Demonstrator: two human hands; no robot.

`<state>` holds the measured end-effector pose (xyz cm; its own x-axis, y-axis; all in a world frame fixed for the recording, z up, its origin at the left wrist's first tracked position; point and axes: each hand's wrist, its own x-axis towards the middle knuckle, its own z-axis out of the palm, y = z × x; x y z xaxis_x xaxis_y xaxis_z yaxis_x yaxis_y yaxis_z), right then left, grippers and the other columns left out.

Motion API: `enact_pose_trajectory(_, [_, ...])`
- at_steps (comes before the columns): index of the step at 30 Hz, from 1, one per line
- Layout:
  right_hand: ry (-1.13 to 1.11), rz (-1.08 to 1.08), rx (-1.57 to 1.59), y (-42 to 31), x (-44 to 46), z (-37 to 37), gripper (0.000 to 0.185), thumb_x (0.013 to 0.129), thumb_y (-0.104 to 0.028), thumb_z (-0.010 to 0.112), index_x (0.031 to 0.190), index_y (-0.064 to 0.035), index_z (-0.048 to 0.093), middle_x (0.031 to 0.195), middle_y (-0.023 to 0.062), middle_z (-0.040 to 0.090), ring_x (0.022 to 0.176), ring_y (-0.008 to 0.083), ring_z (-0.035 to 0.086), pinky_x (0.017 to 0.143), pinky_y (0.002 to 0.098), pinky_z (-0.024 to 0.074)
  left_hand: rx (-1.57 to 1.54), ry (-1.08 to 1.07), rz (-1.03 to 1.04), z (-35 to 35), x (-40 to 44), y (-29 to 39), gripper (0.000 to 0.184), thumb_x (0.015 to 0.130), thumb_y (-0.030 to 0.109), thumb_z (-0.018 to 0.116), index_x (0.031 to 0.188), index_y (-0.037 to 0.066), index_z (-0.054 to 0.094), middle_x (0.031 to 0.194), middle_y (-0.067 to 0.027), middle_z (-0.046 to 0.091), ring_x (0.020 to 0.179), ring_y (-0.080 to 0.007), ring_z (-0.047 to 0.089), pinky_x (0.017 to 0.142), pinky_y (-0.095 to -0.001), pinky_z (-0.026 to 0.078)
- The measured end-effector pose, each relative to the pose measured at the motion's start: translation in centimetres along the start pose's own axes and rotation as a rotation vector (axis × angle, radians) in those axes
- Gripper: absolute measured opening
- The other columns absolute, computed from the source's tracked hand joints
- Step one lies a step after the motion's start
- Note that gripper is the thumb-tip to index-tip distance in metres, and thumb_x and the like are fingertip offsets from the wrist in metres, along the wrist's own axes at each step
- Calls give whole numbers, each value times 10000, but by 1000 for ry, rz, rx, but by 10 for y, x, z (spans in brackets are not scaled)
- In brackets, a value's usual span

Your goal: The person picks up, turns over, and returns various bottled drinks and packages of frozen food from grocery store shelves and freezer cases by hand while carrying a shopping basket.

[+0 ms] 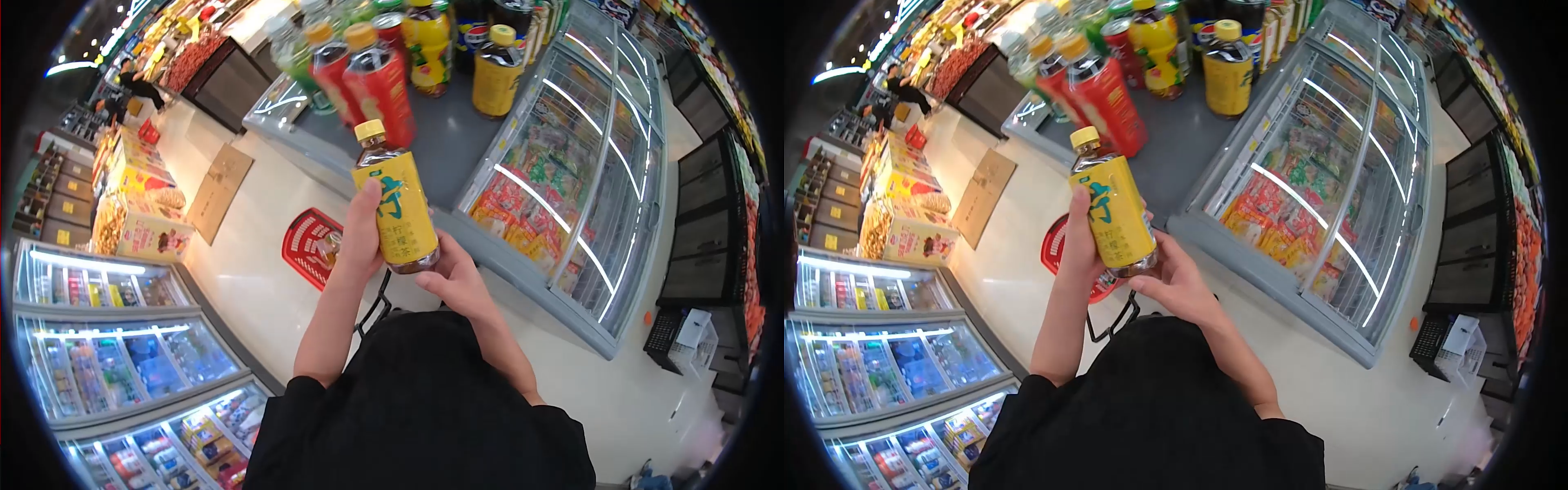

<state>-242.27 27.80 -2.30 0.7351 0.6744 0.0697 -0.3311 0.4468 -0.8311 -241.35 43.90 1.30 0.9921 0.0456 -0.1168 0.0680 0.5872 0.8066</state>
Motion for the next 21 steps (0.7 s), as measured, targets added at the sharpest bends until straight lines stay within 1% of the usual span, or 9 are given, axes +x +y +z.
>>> enact_pose_trajectory(7, [55, 194, -78, 57, 1, 50, 719, 773, -170, 723, 1329, 43, 320, 1240, 106, 497, 1151, 182, 494, 964, 315, 401, -100, 67, -121, -74, -49, -7, 614, 924, 560, 350, 1203, 23, 453, 975, -174, 599, 872, -263, 629, 734, -380, 545])
enact_pose_trajectory(9, [65, 245, 17, 86, -5, 54, 719, 770, -173, 724, 1326, 42, 323, 1239, 108, 498, 1143, 181, 500, 962, 312, 403, -330, -91, -181, -95, -63, -11, 561, 945, 494, 379, 1216, 9, 461, 1020, -161, 613, 917, -246, 632, 797, -377, 527])
enact_pose_trajectory(11, [89, 283, 119, 100, -12, 64, 718, 767, -176, 726, 1322, 41, 326, 1239, 109, 498, 1134, 179, 506, 960, 309, 405, -362, -120, -210, -112, -75, -17, 563, 946, 500, 370, 1223, 19, 460, 1028, -162, 611, 933, -245, 626, 809, -375, 522])
enact_pose_trajectory(13, [177, 343, -93, 102, -16, 80, 775, 753, -190, 738, 1344, 42, 293, 1226, 112, 509, 1123, 183, 518, 953, 315, 415, -382, -159, -235, -120, -85, -19, 564, 947, 506, 362, 1230, 28, 458, 1035, -163, 609, 949, -245, 621, 820, -373, 518])
enact_pose_trajectory(15, [234, 293, -250, 105, -18, 98, 788, 750, -197, 742, 1347, 42, 286, 1222, 118, 515, 1119, 186, 524, 947, 317, 420, -184, 19, -199, -119, -95, -13, 631, 945, 570, 252, 1216, 40, 459, 1023, -158, 601, 919, -237, 618, 795, -378, 517])
enact_pose_trajectory(16, [283, 235, -397, 107, -19, 106, 801, 747, -204, 746, 1351, 41, 279, 1219, 124, 520, 1115, 189, 530, 941, 320, 426, -189, 17, -200, -122, -99, -14, 631, 945, 570, 252, 1216, 40, 459, 1023, -158, 601, 919, -237, 618, 795, -378, 517])
enact_pose_trajectory(17, [286, 234, -400, 110, -19, 111, 801, 747, -204, 746, 1351, 41, 279, 1219, 124, 520, 1115, 189, 530, 941, 320, 426, -107, 76, -153, -126, -101, -16, 635, 947, 570, 243, 1218, 39, 459, 1034, -155, 600, 935, -234, 613, 811, -383, 509])
enact_pose_trajectory(19, [353, 204, -777, 116, -23, 120, 789, 752, -191, 743, 1348, 43, 281, 1227, 146, 515, 1115, 203, 536, 936, 330, 433, -25, 133, -115, -133, -108, -24, 639, 949, 570, 234, 1220, 38, 459, 1045, -152, 599, 951, -231, 609, 826, -388, 502])
enact_pose_trajectory(21, [329, 173, -827, 123, -28, 125, 759, 756, -178, 739, 1333, 41, 297, 1220, 153, 515, 1109, 209, 539, 939, 336, 433, -124, 162, -183, -139, -109, -28, 666, 930, 603, 258, 1213, 37, 465, 1006, -150, 605, 913, -243, 617, 802, -382, 511])
